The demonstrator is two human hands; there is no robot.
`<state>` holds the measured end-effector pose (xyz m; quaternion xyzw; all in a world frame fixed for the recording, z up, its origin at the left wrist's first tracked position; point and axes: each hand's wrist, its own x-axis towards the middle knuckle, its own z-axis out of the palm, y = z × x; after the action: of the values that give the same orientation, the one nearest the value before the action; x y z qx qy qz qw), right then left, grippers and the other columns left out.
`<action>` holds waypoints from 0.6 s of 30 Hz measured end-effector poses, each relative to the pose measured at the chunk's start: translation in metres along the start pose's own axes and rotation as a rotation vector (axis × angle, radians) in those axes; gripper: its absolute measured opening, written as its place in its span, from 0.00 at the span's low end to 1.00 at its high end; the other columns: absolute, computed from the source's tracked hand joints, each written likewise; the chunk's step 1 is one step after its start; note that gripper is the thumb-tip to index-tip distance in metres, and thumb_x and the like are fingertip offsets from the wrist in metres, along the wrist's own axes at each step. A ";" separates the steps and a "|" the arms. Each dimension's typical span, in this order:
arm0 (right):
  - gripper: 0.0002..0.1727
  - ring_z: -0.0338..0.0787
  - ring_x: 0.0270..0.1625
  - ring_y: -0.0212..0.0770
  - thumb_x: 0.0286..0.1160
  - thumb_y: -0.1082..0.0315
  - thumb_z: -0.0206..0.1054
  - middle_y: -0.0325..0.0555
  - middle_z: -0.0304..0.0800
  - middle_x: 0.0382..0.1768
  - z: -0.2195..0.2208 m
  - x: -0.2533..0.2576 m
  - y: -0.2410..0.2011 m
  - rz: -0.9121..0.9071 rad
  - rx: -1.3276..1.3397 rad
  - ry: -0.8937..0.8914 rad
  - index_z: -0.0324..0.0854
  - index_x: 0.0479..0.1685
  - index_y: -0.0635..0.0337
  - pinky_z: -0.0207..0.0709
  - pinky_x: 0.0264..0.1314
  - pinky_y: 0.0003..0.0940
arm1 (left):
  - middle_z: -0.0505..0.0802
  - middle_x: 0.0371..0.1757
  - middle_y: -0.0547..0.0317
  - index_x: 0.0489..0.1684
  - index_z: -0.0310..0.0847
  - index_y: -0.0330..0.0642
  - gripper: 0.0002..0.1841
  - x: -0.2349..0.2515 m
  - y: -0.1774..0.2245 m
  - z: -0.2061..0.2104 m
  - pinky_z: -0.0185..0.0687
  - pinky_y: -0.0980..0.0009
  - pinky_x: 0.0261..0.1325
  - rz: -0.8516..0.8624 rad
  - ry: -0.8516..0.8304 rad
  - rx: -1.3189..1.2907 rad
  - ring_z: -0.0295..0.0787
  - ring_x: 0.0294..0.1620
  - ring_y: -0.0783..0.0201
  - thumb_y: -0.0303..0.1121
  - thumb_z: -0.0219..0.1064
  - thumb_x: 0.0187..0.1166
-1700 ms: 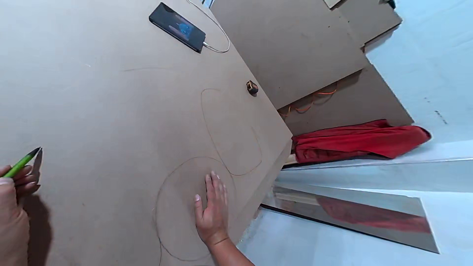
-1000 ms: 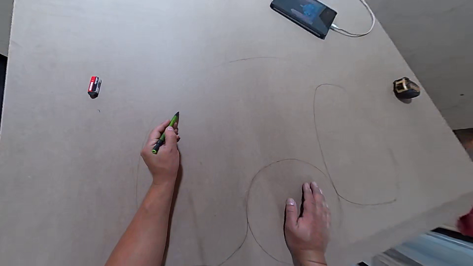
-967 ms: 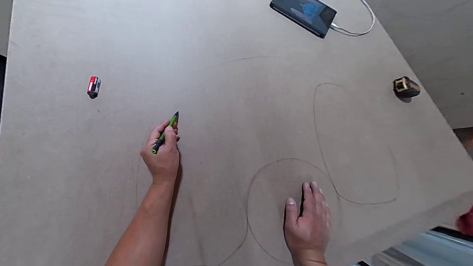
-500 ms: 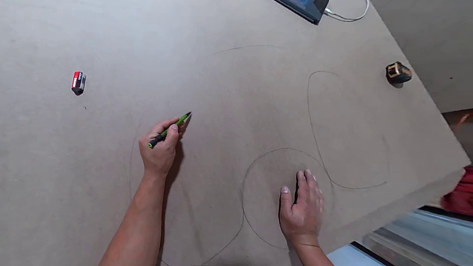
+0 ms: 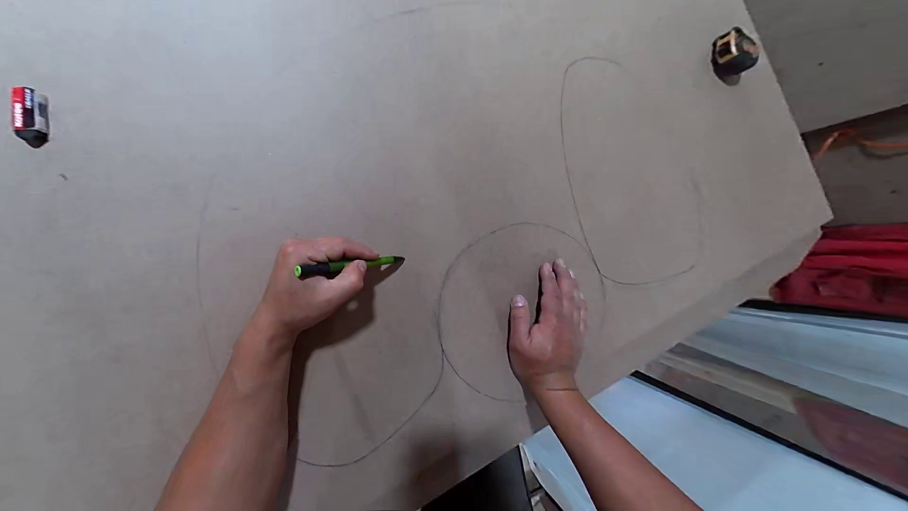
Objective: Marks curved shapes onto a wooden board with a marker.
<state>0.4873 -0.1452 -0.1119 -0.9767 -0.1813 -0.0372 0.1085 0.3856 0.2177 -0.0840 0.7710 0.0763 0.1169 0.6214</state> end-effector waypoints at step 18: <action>0.40 0.53 0.96 0.48 0.85 0.41 0.40 0.45 0.56 0.94 -0.002 0.001 -0.002 -0.003 -0.011 -0.029 0.62 0.92 0.54 0.45 0.95 0.60 | 0.95 0.38 0.67 0.42 0.94 0.42 0.10 -0.039 0.001 0.045 0.89 0.77 0.37 0.244 -0.100 0.017 0.90 0.37 0.76 0.34 0.68 0.73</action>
<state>0.4875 -0.1432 -0.1091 -0.9774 -0.1842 -0.0240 0.1007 0.3605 0.1648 -0.0953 0.7846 -0.0479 0.1525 0.5991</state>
